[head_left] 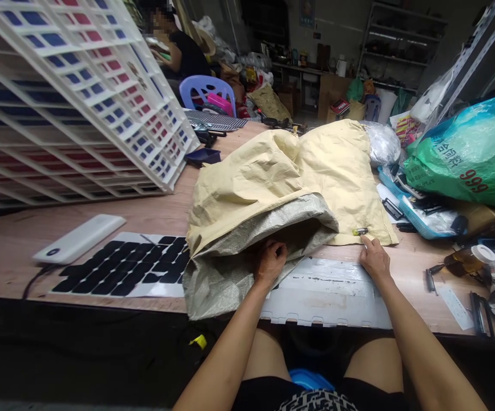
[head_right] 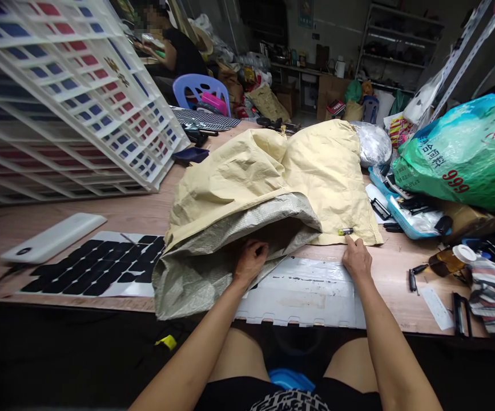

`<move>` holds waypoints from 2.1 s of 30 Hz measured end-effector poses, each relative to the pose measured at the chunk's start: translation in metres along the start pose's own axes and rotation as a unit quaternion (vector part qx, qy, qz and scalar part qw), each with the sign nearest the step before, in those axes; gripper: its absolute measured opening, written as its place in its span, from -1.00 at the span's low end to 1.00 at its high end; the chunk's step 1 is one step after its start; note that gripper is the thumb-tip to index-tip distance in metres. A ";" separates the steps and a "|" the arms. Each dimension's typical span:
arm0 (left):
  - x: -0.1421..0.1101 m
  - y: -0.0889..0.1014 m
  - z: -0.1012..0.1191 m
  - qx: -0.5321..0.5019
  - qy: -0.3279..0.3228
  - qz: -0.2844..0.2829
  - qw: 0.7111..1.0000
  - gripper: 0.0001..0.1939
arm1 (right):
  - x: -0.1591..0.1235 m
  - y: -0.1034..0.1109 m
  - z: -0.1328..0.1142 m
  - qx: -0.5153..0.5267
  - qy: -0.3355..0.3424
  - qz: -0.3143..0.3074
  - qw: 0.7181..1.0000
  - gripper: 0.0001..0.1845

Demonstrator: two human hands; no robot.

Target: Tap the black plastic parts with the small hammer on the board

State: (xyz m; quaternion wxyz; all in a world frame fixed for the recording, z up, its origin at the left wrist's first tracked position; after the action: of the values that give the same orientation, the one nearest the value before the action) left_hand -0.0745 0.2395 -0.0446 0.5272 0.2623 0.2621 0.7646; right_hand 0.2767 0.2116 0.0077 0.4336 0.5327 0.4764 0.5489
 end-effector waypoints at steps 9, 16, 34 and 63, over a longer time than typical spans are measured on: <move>-0.001 0.002 0.002 -0.015 -0.007 0.005 1.000 -0.77 | 0.001 0.000 0.001 0.003 0.000 0.006 1.000 -0.49; 0.000 0.001 0.002 -0.019 0.000 -0.004 1.000 -0.78 | 0.000 0.000 0.000 0.003 0.000 0.007 1.000 -0.49; 0.000 0.000 -0.001 -0.006 -0.010 0.001 1.000 -0.76 | -0.001 0.001 -0.002 0.002 -0.002 -0.005 1.000 -0.47; 0.000 -0.005 -0.006 0.022 0.014 0.007 1.000 -0.69 | -0.003 0.010 -0.001 -0.004 -0.049 0.001 0.999 -0.65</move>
State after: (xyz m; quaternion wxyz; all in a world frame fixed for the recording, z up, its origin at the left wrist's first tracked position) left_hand -0.0749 0.2408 -0.0523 0.5121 0.2654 0.2840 0.7660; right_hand 0.2758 0.2066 0.0170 0.4580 0.5579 0.4521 0.5240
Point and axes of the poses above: each hand's wrist, its own x-axis towards the middle knuckle, its own y-axis out of the back of the hand, z = x × y, the point moved 8 cm from there along x, towards the middle knuckle, and after that the axes turned 15 degrees about y, right-handed, at the moved point
